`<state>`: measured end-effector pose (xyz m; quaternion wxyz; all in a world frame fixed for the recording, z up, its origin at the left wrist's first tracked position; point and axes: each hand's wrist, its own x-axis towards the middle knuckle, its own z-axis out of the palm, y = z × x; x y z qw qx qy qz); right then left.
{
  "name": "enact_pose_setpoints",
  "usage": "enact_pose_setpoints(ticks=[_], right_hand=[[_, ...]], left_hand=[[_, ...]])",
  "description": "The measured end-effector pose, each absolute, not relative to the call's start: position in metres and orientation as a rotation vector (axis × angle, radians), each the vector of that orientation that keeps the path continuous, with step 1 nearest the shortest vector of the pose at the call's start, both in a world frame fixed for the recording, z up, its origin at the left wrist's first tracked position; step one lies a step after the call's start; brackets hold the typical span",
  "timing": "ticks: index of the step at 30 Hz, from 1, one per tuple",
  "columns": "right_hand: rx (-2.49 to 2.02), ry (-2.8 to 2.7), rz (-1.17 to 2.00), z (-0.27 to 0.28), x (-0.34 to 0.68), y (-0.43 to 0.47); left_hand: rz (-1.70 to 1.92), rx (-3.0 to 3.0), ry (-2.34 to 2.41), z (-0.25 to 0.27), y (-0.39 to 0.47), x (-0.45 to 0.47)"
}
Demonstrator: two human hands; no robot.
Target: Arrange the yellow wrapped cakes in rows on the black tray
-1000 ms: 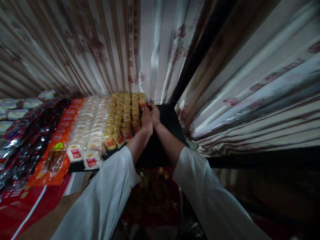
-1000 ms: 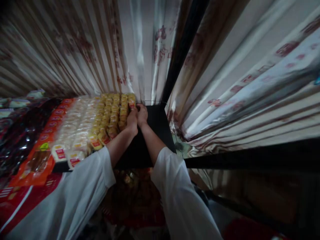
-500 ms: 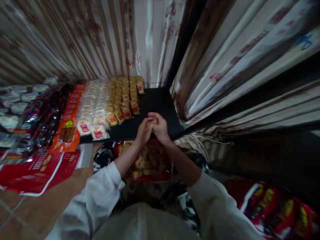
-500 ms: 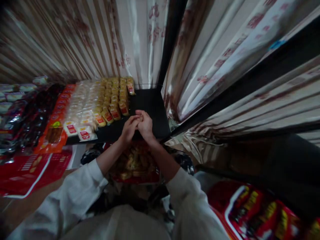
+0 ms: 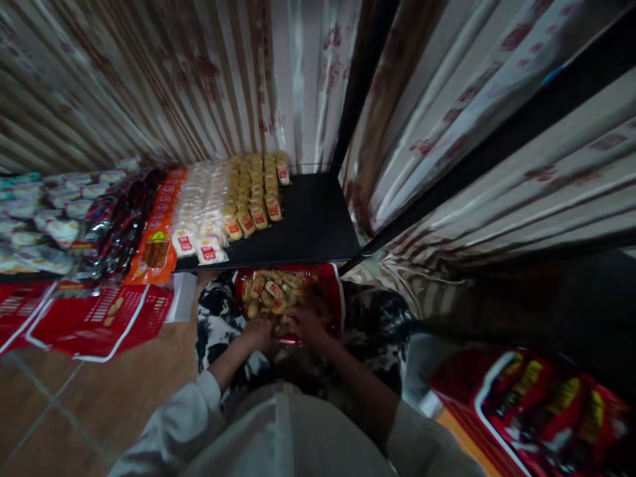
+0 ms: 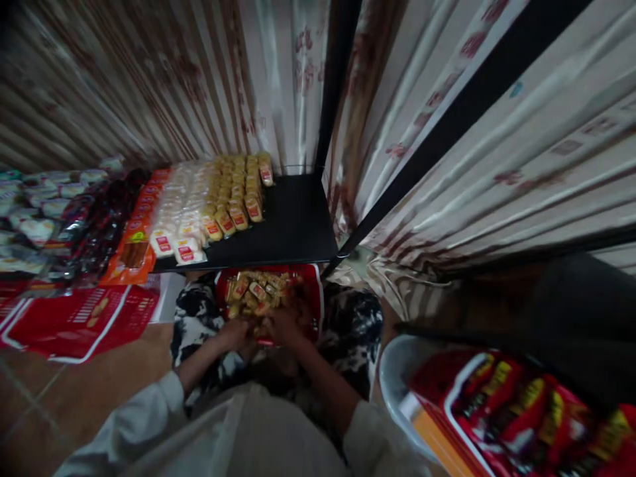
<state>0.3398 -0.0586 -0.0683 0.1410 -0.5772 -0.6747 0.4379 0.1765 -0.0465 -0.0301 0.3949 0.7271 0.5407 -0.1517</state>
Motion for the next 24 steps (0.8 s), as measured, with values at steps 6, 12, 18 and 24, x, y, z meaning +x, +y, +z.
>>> enact_pose_setpoints(ticks=[6, 12, 18, 24], right_hand=[[-1.645, -1.821, 1.267, -0.073, 0.341, -0.068], [-1.641, -1.713, 1.277, -0.065, 0.351, -0.059], [-1.241, -1.611, 1.535, -0.044, 0.361, -0.047], [-1.206, -1.504, 1.621, -0.005, 0.368, -0.041]], left_hand=[[-0.400, 1.838, 1.431, -0.036, -0.059, 0.173], [0.141, 1.677, 1.322, -0.023, -0.060, 0.171], [0.543, 1.014, 1.148, 0.010, -0.048, 0.179], [0.735, 0.711, 1.019, 0.033, -0.038, 0.195]])
